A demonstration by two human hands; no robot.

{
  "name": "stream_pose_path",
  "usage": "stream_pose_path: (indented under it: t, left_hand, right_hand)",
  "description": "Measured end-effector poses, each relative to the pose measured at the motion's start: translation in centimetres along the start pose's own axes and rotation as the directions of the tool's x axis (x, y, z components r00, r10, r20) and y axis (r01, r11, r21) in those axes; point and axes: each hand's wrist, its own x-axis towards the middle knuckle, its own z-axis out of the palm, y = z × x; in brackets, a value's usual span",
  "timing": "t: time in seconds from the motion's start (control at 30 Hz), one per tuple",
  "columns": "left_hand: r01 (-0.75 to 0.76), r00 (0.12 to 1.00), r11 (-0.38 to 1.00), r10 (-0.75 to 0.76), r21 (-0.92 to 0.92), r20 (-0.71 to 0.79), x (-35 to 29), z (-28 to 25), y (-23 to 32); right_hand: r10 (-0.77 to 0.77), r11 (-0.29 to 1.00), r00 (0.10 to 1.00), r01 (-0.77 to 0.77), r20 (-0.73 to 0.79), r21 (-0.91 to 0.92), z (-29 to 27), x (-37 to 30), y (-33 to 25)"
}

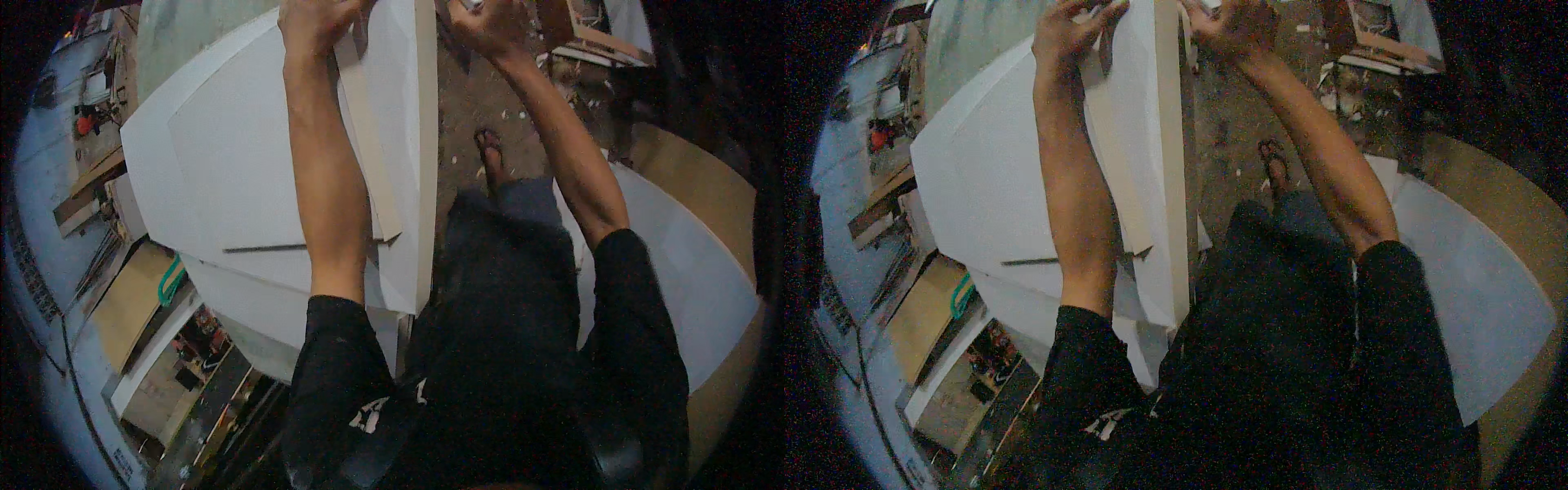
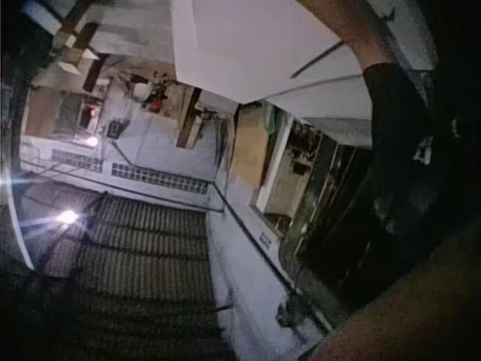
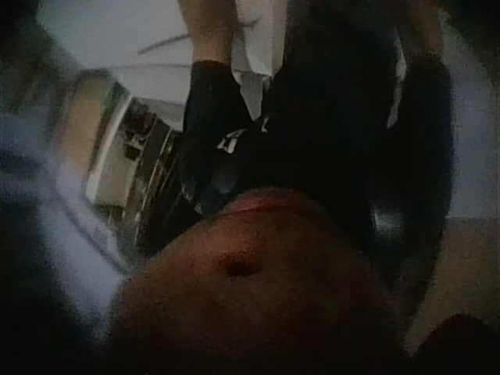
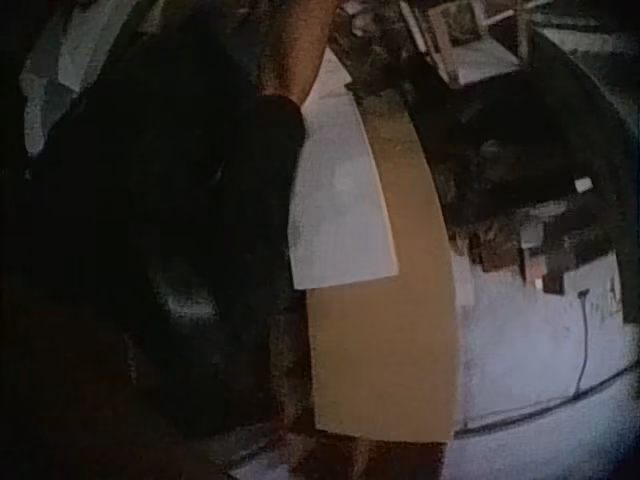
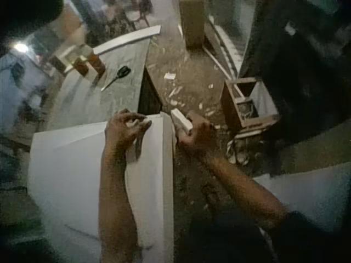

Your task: The person sands the edges of white wooden panels using a sanding block, handling several panels from a stack one at a time and wiping the dust off with their hands.

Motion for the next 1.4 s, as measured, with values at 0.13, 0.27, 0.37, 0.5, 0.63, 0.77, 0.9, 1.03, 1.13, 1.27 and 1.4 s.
stream_pose_path:
  t: [0.13, 0.27, 0.37, 0.5, 0.63, 0.77, 0.9, 1.03, 1.13, 1.27, 1.4]
  left_hand:
    - [-0.222, 0.966, 0.969, 0.233, 0.109, -0.108, 0.3, -0.1, 0.8]
    - [-0.230, 0.964, 0.966, 0.242, 0.115, -0.108, -0.2, -0.8, -0.9]
    - [-0.284, 0.956, 0.953, 0.291, 0.101, -0.051, 0.1, -1.1, 1.2]
    - [-0.397, 0.918, 0.904, 0.392, -0.157, -0.062, -0.7, -0.9, 4.1]
    - [-0.295, 0.954, 0.954, 0.291, 0.052, 0.069, -0.1, 0.8, 4.3]
    - [-0.303, 0.952, 0.946, 0.297, 0.116, 0.069, -0.4, 0.9, 4.3]
    - [-0.338, 0.939, 0.940, 0.335, 0.042, 0.074, -0.4, 1.4, 4.5]
    - [-0.360, 0.921, 0.922, 0.375, -0.142, 0.100, 0.0, 2.1, 3.2]
    - [-0.349, 0.926, 0.922, 0.367, -0.168, 0.090, 0.0, 2.9, 3.3]
    - [-0.369, 0.918, 0.907, 0.390, -0.202, 0.073, 0.1, 2.9, 3.5]
    - [-0.405, 0.907, 0.898, 0.418, -0.174, 0.044, 0.1, 2.9, 2.8]
  right_hand:
    - [0.206, 0.967, 0.945, -0.156, -0.253, 0.203, 0.5, 3.7, 6.8]
    - [0.346, 0.899, 0.917, -0.263, -0.199, 0.351, -2.4, -0.6, 3.7]
    - [0.654, 0.633, 0.750, -0.470, -0.100, 0.615, -5.9, -6.7, 4.4]
    - [0.901, 0.079, 0.423, -0.388, 0.101, 0.918, -7.0, -14.9, 6.6]
    - [0.886, 0.075, 0.417, -0.562, 0.203, 0.823, -7.9, -19.9, 8.9]
    - [0.854, 0.063, 0.411, -0.690, 0.318, 0.722, -9.0, -20.5, 9.2]
    - [0.866, 0.071, 0.395, -0.704, 0.306, 0.707, -8.1, -21.4, 10.0]
    - [0.866, 0.096, 0.380, -0.766, 0.326, 0.636, -6.8, -20.8, 10.7]
    - [0.879, 0.116, 0.360, -0.798, 0.314, 0.591, -6.4, -20.0, 10.3]
    - [0.855, 0.156, 0.420, -0.769, 0.306, 0.620, -6.5, -18.9, 9.3]
    - [0.814, 0.297, 0.506, -0.785, 0.286, 0.544, -7.4, -16.9, 8.0]
